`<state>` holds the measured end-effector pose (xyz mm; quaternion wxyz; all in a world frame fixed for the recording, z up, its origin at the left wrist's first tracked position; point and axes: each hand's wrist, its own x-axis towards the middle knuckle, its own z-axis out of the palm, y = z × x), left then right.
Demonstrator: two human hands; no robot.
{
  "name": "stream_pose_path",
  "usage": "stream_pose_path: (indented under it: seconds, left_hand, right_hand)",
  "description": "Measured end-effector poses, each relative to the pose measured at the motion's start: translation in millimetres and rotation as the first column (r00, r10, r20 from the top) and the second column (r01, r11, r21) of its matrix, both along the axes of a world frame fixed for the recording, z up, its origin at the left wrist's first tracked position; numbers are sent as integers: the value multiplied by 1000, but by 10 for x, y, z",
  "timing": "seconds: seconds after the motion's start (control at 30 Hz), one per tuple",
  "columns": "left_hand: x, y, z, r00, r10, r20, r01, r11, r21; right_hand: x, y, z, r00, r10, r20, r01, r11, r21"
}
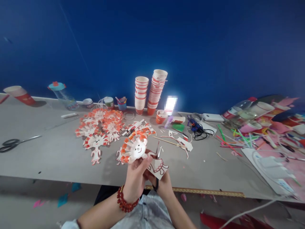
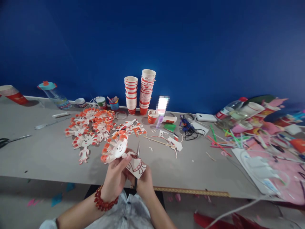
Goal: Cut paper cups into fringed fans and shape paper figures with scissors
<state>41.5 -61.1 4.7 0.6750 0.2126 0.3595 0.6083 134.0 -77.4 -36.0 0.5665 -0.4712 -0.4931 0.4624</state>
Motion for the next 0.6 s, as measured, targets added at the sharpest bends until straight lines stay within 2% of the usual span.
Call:
stream_pose_path:
  seconds: [0.27,0.43,0.6]
  left_hand:
    - [3,-19,-45,999,-17,-31,16,998,-56]
    - [7,-16,-46,1000,15,-25,-15,1000,-4]
    - [11,-20,-94,998,-2,-66,0,1000,-30]
  right_hand:
    - [13,-26,-49,999,1,-41,0,1000,29]
    - [10,-21,-23,999,-5,-54,9,998,60]
    - [6,-25,-17,997,-26,-73,32,996,81]
